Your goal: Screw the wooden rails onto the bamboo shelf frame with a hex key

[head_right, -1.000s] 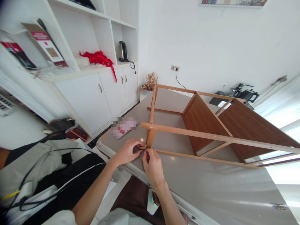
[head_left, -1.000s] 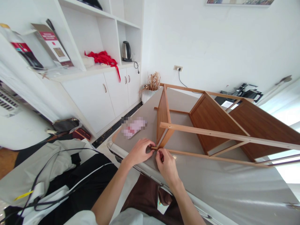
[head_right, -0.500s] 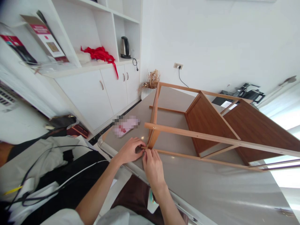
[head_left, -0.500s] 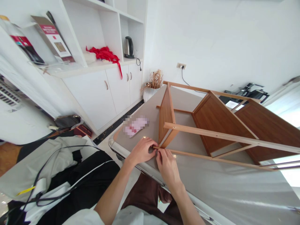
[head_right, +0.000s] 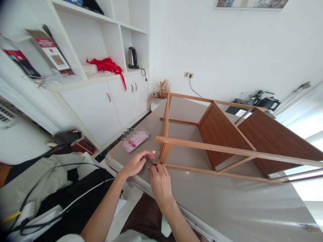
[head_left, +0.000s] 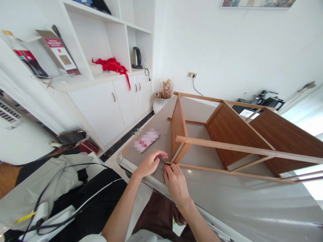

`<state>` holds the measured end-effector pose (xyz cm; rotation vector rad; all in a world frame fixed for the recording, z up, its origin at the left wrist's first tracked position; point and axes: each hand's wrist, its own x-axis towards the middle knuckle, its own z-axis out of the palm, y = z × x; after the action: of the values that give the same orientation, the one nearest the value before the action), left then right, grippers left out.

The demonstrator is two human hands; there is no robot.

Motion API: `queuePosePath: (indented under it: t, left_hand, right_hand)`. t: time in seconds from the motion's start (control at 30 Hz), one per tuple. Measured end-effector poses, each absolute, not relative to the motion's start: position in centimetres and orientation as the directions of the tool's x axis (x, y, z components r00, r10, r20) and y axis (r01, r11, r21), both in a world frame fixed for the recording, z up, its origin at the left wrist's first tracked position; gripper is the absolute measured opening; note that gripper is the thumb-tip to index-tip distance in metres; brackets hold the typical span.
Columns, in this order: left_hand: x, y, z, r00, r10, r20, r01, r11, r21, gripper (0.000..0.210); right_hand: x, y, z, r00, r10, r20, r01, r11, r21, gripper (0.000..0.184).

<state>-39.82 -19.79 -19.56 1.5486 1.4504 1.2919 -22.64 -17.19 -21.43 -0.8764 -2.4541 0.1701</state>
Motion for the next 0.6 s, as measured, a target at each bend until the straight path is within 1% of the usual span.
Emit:
queuePosePath:
  t: [0.07, 0.17, 0.23, 0.3, 0.37, 0.43, 0.5, 0.53, 0.6]
  left_hand:
    - [-39.8, -19.8, -19.7, -0.120, 0.965, 0.231, 0.329, -0.181, 0.927, 0.042]
    - [-39.6, -19.8, -19.9, -0.150, 0.960, 0.236, 0.334, -0.175, 0.926, 0.037]
    - [-39.6, -19.8, -20.1, -0.154, 0.960, 0.235, 0.339, -0.173, 0.925, 0.036]
    - [-39.5, -19.8, -20.1, -0.153, 0.959, 0.237, 0.345, -0.173, 0.922, 0.035]
    - [-39.5, -19.8, -20.1, -0.154, 0.958, 0.241, 0.355, -0.174, 0.918, 0.033]
    - [-39.4, -19.8, -20.0, -0.154, 0.956, 0.251, 0.378, -0.178, 0.909, 0.030]
    - [-39.2, -19.9, -19.9, -0.145, 0.952, 0.270, 0.429, -0.185, 0.884, 0.026]
    - [-39.0, -20.0, -19.8, -0.137, 0.949, 0.283, 0.465, -0.191, 0.865, 0.024]
    - [-38.6, -20.1, -19.6, -0.118, 0.942, 0.314, 0.542, -0.203, 0.815, 0.019]
  right_hand:
    - [-22.6, -17.1, -21.5, -0.665, 0.618, 0.420, 0.546, 0.786, -0.291, 0.018]
    - [-22.6, -16.9, -21.3, -0.696, 0.592, 0.407, 0.529, 0.805, -0.268, 0.019]
    - [-22.7, -16.8, -21.1, -0.715, 0.570, 0.405, 0.516, 0.821, -0.245, 0.018]
    - [-22.6, -17.0, -20.8, -0.722, 0.557, 0.410, 0.499, 0.830, -0.249, 0.019]
    - [-22.1, -17.3, -20.5, -0.711, 0.565, 0.419, 0.462, 0.824, -0.326, 0.021]
    - [-21.2, -17.6, -20.3, -0.676, 0.606, 0.419, 0.403, 0.780, -0.479, 0.022]
    - [-19.9, -17.7, -20.3, -0.620, 0.679, 0.394, 0.353, 0.689, -0.633, 0.021]
    - [-19.3, -17.6, -20.4, -0.590, 0.715, 0.375, 0.338, 0.641, -0.690, 0.020]
    - [-18.4, -17.4, -20.5, -0.551, 0.764, 0.335, 0.322, 0.565, -0.760, 0.019]
